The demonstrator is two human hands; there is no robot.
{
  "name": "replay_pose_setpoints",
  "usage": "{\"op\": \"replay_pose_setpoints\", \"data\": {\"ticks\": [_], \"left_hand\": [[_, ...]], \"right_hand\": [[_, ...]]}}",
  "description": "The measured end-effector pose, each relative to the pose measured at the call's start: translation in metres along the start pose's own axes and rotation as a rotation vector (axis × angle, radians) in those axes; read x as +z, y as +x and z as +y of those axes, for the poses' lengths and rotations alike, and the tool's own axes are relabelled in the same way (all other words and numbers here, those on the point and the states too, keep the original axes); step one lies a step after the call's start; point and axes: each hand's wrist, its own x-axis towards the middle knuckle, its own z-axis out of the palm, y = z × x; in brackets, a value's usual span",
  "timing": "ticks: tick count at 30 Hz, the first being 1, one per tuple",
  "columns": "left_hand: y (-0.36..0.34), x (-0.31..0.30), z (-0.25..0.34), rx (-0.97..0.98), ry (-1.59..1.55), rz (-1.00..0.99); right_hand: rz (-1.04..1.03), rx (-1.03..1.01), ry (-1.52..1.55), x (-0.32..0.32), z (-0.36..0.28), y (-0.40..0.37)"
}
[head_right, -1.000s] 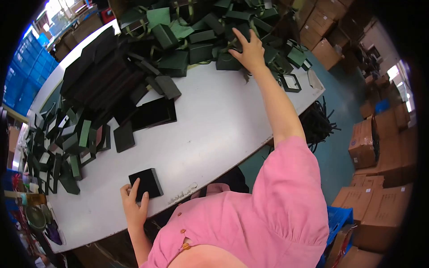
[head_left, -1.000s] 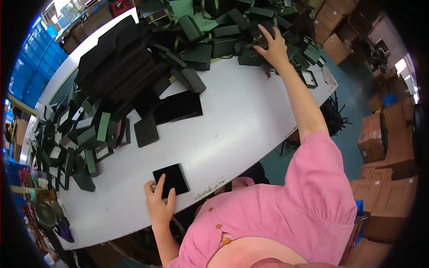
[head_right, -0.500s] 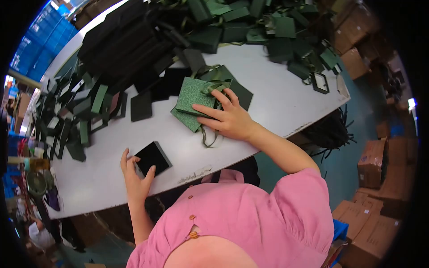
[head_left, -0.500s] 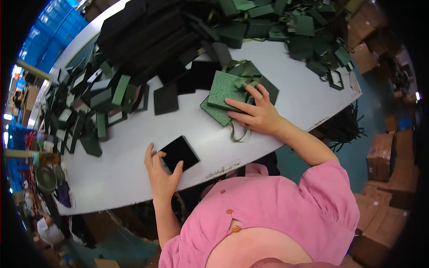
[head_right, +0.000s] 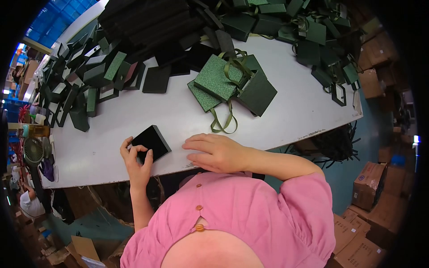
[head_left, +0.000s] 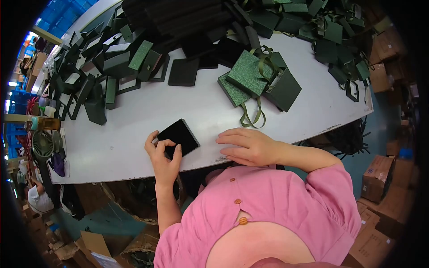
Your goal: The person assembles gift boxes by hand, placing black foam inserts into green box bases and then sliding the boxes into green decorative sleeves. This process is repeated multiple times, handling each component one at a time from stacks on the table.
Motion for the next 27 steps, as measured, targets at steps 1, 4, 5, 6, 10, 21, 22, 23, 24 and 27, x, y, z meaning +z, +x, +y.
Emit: {"op": "replay_pose_setpoints", "data": {"ticks": [1, 4, 5, 6, 10, 21, 22, 23, 24, 27], "left_hand": [[0.000, 0.000, 0.001, 0.003, 0.008, 0.002], [-0.001, -0.003, 0.002, 0.022, 0.041, -0.016], [-0.002, -0.002, 0.000, 0.029, 0.046, -0.019], [-0.002, -0.001, -0.002, 0.039, 0.051, -0.022], [-0.002, -0.007, 0.012, 0.078, 0.135, -0.076], [-0.010, -0.014, 0.005, 0.035, 0.064, -0.076], [-0.009, -0.016, 0.003, 0.025, 0.076, -0.060], [-0.007, -0.019, 0.000, 0.015, 0.088, -0.044], [-0.007, -0.022, -0.002, 0.003, 0.099, -0.030], [-0.010, -0.035, -0.010, -0.060, 0.154, 0.035]], "right_hand": [[0.020, -0.060, 0.053, 0.000, 0.003, 0.004], [0.190, 0.128, -0.445, -0.051, 0.055, 0.035], [0.217, 0.315, -0.459, -0.073, 0.062, 0.050], [0.049, 0.527, -0.477, -0.071, 0.081, 0.047], [-0.206, 0.788, -0.461, -0.094, 0.109, 0.050], [-0.230, -0.082, -0.368, -0.062, 0.038, 0.049], [-0.379, -0.162, -0.219, -0.057, 0.021, 0.054], [-0.497, -0.188, -0.145, -0.049, 0.015, 0.056], [-0.616, -0.212, -0.067, -0.043, 0.013, 0.056], [-0.679, -0.065, -0.035, -0.053, 0.015, 0.057]]}}
